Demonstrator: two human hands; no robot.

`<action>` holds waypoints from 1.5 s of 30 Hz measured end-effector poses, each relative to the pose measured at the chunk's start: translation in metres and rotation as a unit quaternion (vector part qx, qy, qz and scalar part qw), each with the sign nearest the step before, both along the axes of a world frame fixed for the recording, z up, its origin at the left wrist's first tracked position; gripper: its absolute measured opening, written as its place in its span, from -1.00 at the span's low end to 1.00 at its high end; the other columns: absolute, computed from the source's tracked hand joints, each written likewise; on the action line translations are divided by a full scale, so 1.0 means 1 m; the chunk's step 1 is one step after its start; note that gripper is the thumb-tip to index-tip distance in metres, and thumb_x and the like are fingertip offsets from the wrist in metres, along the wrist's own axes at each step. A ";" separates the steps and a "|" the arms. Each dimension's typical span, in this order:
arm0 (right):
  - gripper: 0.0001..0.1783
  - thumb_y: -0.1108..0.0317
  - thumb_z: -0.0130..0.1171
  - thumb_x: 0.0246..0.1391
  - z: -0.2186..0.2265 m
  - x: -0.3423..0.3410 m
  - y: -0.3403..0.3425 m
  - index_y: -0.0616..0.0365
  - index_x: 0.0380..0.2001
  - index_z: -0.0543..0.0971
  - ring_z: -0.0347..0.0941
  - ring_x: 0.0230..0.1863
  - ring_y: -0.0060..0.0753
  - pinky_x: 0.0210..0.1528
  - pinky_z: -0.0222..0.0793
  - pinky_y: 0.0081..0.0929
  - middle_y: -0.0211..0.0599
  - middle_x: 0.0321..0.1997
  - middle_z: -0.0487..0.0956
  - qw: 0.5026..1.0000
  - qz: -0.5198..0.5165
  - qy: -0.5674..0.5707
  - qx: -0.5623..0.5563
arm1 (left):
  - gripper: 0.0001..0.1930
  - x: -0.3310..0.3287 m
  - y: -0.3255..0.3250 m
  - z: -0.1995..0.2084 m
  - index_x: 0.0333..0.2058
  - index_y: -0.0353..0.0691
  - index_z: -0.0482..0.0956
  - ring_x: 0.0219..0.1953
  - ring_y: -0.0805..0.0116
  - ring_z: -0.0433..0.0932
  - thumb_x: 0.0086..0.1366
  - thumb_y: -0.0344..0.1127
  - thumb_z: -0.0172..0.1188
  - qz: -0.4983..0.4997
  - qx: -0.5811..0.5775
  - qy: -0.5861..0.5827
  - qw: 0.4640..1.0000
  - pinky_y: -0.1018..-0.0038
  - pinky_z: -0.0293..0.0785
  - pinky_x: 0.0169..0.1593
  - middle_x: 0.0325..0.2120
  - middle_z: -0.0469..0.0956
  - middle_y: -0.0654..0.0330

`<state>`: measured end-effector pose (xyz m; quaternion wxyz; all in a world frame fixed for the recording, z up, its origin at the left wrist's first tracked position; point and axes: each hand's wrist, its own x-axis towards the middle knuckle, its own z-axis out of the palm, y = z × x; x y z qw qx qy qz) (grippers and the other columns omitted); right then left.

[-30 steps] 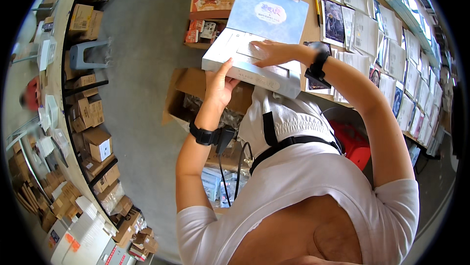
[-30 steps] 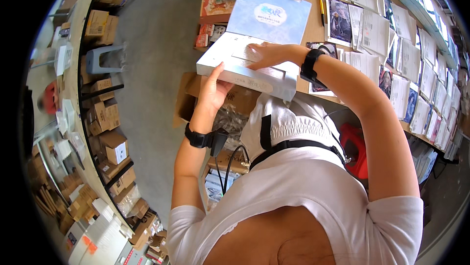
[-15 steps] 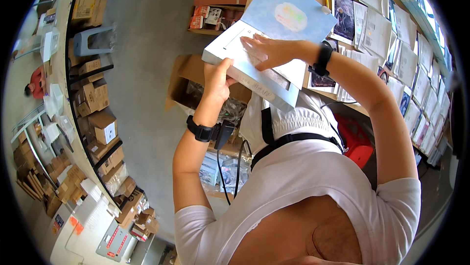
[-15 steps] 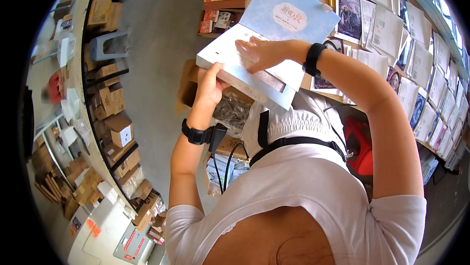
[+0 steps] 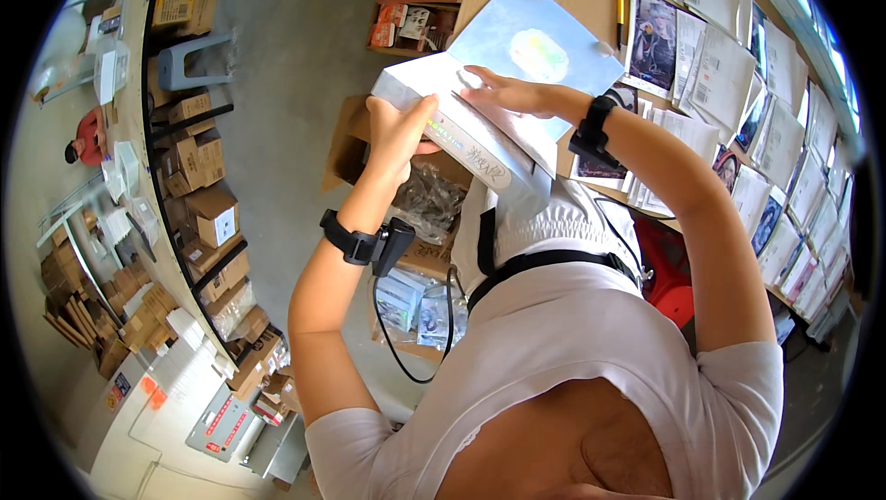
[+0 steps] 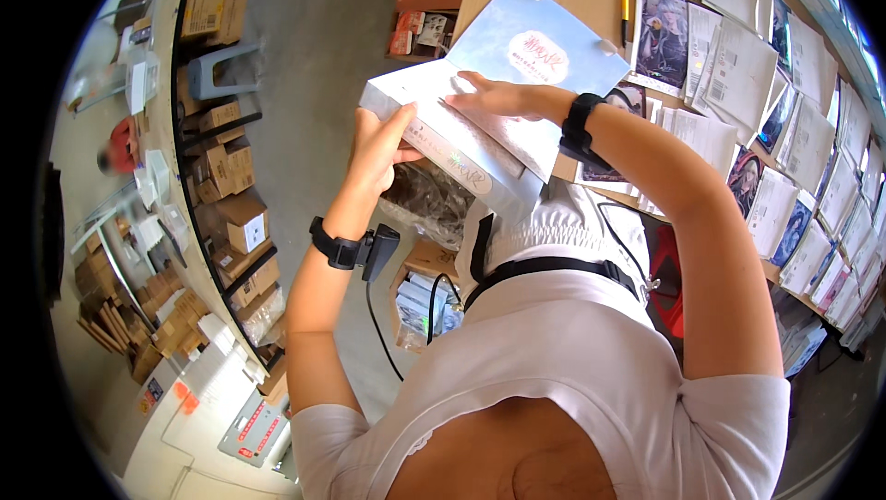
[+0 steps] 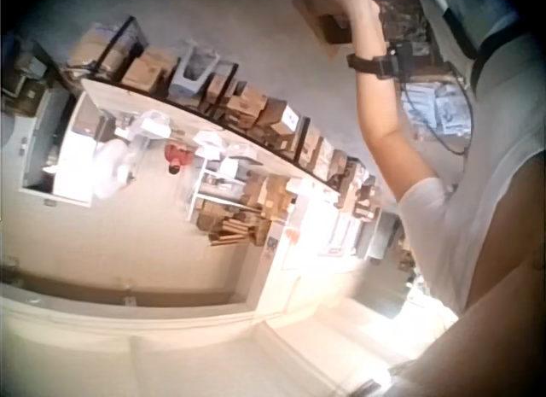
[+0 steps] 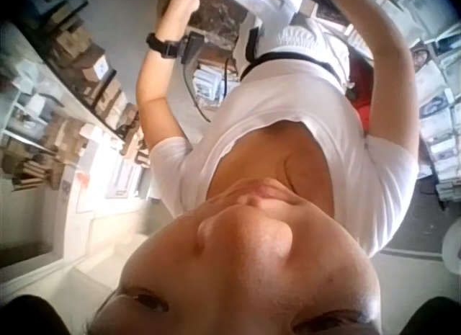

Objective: The person unpacks a boxed anime-style merchandise set, removes the contents, and places them into a white shipping envelope. They then fold the envelope flaps and seal it with a sticker. The workspace is a table covered with similar packaged items.

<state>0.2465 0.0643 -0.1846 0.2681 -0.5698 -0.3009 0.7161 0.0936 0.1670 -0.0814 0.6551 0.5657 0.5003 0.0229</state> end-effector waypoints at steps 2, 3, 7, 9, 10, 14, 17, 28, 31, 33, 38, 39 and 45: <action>0.07 -0.49 -0.18 -0.14 0.003 0.007 -0.003 -0.14 0.31 -0.21 -0.34 0.39 -0.01 0.21 -0.28 0.33 -0.15 0.39 -0.24 0.998 -0.040 0.047 -0.031 | -0.61 0.015 0.001 -0.004 -0.21 -0.51 0.37 -0.42 0.30 0.56 0.08 -0.32 0.19 -0.006 0.004 0.022 1.000 0.36 0.59 -0.52 -0.35 0.48 -0.01; 0.07 -0.50 -0.20 -0.14 0.002 0.011 -0.004 -0.15 0.31 -0.21 -0.34 0.39 -0.01 0.21 -0.28 0.33 -0.16 0.39 -0.24 0.996 -0.044 0.061 -0.037 | -0.62 0.023 0.001 -0.006 -0.22 -0.51 0.37 -0.42 0.30 0.56 0.09 -0.31 0.19 -0.012 0.006 0.034 0.999 0.35 0.59 -0.52 -0.35 0.48 -0.01; 0.07 -0.52 -0.23 -0.15 0.003 0.023 -0.008 -0.15 0.31 -0.20 -0.30 0.38 -0.04 0.22 -0.29 0.28 -0.17 0.39 -0.21 0.992 -0.050 0.100 -0.051 | -0.65 0.052 -0.005 -0.003 -0.21 -0.40 0.42 -0.41 0.26 0.57 0.13 -0.24 0.17 -0.040 0.063 0.084 0.994 0.29 0.56 -0.43 -0.37 0.52 0.04; 0.08 -0.53 -0.22 -0.16 0.000 0.028 -0.008 -0.14 0.31 -0.19 -0.27 0.38 -0.05 0.23 -0.28 0.23 -0.17 0.39 -0.18 0.990 -0.050 0.126 -0.044 | -0.59 0.058 -0.001 -0.009 -0.20 -0.45 0.31 -0.42 0.30 0.56 0.10 -0.27 0.20 -0.037 0.058 0.083 0.994 0.33 0.58 -0.46 -0.33 0.47 0.01; 0.12 -0.53 -0.19 -0.18 -0.008 0.027 -0.007 -0.09 0.31 -0.18 -0.23 0.37 -0.07 0.24 -0.25 0.15 -0.15 0.38 -0.14 0.988 -0.066 0.134 -0.024 | -0.56 0.061 0.000 -0.011 -0.19 -0.47 0.25 -0.42 0.32 0.56 0.09 -0.29 0.22 -0.035 0.055 0.081 0.995 0.35 0.59 -0.47 -0.31 0.45 -0.01; 0.07 -0.49 -0.19 -0.13 -0.008 0.031 -0.008 -0.03 0.30 -0.13 -0.14 0.35 -0.10 0.27 -0.18 -0.11 -0.05 0.34 -0.04 0.994 -0.066 0.083 -0.026 | -0.52 0.069 -0.004 -0.004 -0.16 -0.44 0.19 -0.39 0.32 0.55 0.09 -0.28 0.23 -0.041 0.055 0.081 0.994 0.41 0.57 -0.49 -0.29 0.43 -0.01; 0.12 -0.52 -0.16 -0.17 -0.008 0.035 -0.007 -0.02 0.30 -0.13 -0.16 0.35 -0.05 0.28 -0.20 -0.11 -0.02 0.34 -0.06 0.996 -0.059 0.061 -0.021 | -0.52 0.068 -0.006 0.000 -0.13 -0.40 0.20 -0.35 0.32 0.55 0.10 -0.24 0.21 -0.034 0.061 0.100 0.993 0.40 0.55 -0.47 -0.28 0.44 0.02; 0.01 -0.26 0.08 -0.15 0.006 0.038 -0.002 0.03 0.26 -0.05 0.12 0.21 0.08 0.21 0.01 -0.17 0.19 0.17 0.20 0.993 -0.080 -0.020 0.084 | -0.47 0.059 -0.009 -0.003 -0.08 -0.30 0.14 -0.26 0.33 0.53 0.12 -0.18 0.20 -0.010 0.067 0.095 0.993 0.34 0.57 -0.36 -0.20 0.40 0.04; -0.12 -0.11 0.01 -0.06 0.021 0.038 0.000 0.06 0.23 -0.03 0.27 0.08 0.16 0.13 0.15 -0.15 0.24 0.03 0.35 0.982 -0.051 -0.109 0.149 | -0.49 0.055 -0.007 -0.005 -0.08 -0.32 0.15 -0.26 0.34 0.53 0.13 -0.20 0.19 -0.007 0.066 0.099 0.993 0.36 0.57 -0.35 -0.20 0.41 0.05; -0.22 0.00 -0.06 0.00 0.021 0.037 0.000 0.08 0.22 -0.02 0.34 -0.02 0.21 0.06 0.21 -0.12 0.26 -0.07 0.42 0.967 -0.046 -0.147 0.202 | -0.50 0.051 -0.007 -0.006 -0.07 -0.32 0.15 -0.26 0.35 0.53 0.14 -0.22 0.18 -0.009 0.060 0.081 0.995 0.37 0.57 -0.35 -0.20 0.41 0.06; -0.39 0.25 -0.17 0.02 0.017 0.034 0.000 0.12 0.16 0.02 0.41 -0.21 0.26 -0.10 0.26 -0.03 0.26 -0.28 0.48 0.940 -0.042 -0.174 0.291 | -0.43 0.038 0.001 -0.014 -0.11 -0.36 0.08 -0.29 0.37 0.49 0.09 -0.27 0.25 -0.005 0.029 0.042 0.999 0.43 0.55 -0.42 -0.21 0.37 0.01; -0.40 0.27 -0.16 0.02 0.019 0.036 0.000 0.12 0.15 0.02 0.41 -0.23 0.26 -0.12 0.27 -0.02 0.25 -0.31 0.49 0.939 -0.031 -0.175 0.294 | -0.44 0.038 0.000 -0.014 -0.11 -0.37 0.08 -0.29 0.38 0.49 0.09 -0.27 0.25 -0.001 0.031 0.040 0.999 0.44 0.54 -0.43 -0.21 0.37 0.01; -0.37 0.44 -0.14 0.01 0.000 0.047 0.000 0.05 0.18 0.00 0.44 -0.42 0.17 -0.32 0.29 -0.02 0.18 -0.48 0.47 0.926 -0.100 -0.269 0.245 | -0.47 0.022 -0.001 -0.016 -0.12 -0.36 0.11 -0.26 0.38 0.46 0.08 -0.29 0.23 0.018 0.034 0.022 0.999 0.43 0.52 -0.42 -0.21 0.35 0.02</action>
